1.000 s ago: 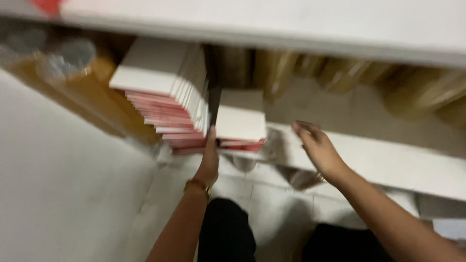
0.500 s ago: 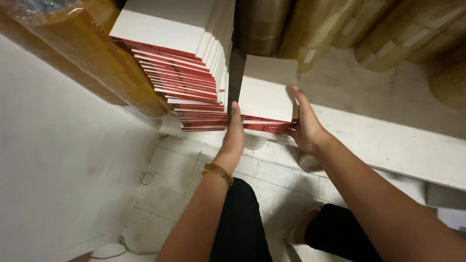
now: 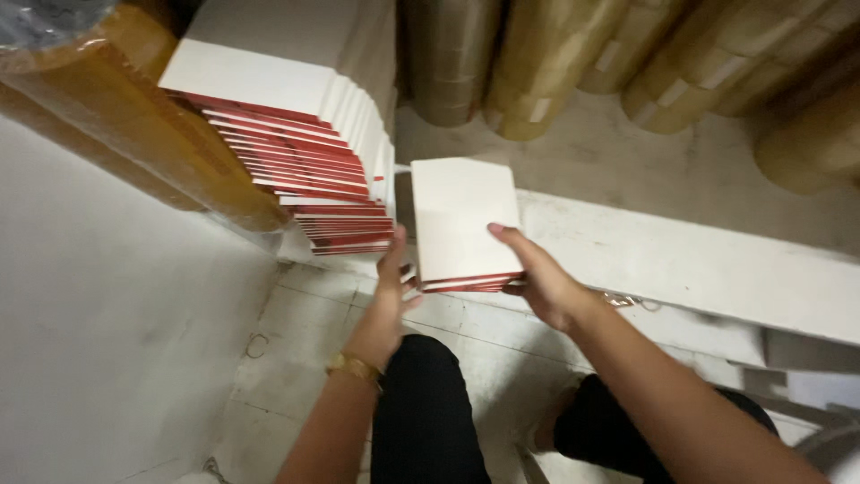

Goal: The person wipes down white shelves using a green cloth while organizing stacks of red and white paper notebooks and documents.

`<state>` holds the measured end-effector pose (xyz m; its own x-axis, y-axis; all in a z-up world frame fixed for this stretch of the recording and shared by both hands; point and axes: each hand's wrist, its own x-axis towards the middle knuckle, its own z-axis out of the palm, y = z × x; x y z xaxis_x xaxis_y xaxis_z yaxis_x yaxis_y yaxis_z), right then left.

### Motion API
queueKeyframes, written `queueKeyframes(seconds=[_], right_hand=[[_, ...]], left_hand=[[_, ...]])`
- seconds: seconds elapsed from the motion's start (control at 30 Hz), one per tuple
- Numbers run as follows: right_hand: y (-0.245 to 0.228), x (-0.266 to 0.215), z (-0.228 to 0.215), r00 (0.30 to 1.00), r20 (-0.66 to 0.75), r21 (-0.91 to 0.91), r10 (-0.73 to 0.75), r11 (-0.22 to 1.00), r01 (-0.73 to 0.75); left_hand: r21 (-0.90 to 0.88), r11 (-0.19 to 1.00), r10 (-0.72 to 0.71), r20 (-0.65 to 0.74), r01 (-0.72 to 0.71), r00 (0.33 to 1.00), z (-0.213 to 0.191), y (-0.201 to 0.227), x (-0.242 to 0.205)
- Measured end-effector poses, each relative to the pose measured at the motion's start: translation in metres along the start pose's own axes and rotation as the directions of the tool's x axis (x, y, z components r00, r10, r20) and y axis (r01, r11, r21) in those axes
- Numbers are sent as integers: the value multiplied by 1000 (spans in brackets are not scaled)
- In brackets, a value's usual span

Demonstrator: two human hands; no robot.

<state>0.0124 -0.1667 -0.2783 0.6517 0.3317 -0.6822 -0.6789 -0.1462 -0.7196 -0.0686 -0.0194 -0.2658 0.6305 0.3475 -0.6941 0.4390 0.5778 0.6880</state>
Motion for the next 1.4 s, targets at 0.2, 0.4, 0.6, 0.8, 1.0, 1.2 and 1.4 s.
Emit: queueKeyframes(seconds=[0.2, 0.4, 0.6, 0.8, 1.0, 1.2, 1.4], right_hand=[[40, 4, -15, 996, 34, 211, -77, 975, 68], [66, -16, -52, 995, 94, 229, -39, 973, 17], [16, -144, -50, 991, 78, 29, -107, 994, 105], [-67, -284, -57, 968, 0, -15, -251, 968, 251], [-134, -337, -103, 798, -84, 238, -597, 766, 597], [-200, -374, -159, 735, -360, 190, -575, 726, 661], [-237, -382, -190, 555, -333, 195, -762, 520, 832]], left_hand=[[363, 930, -23, 222, -61, 975, -6, -19, 4], [-33, 996, -69, 231, 79, 971, -1, -67, -26], [294, 906, -339, 72, 305, 938, -1, -59, -107], [194, 974, 80, 184, -116, 980, 37, -21, -202], [119, 889, 380, 348, -443, 857, 133, 56, -267], [267, 807, 388, 432, -526, 814, 236, 112, -332], [141, 659, 503, 648, -739, 572, 284, 142, -347]])
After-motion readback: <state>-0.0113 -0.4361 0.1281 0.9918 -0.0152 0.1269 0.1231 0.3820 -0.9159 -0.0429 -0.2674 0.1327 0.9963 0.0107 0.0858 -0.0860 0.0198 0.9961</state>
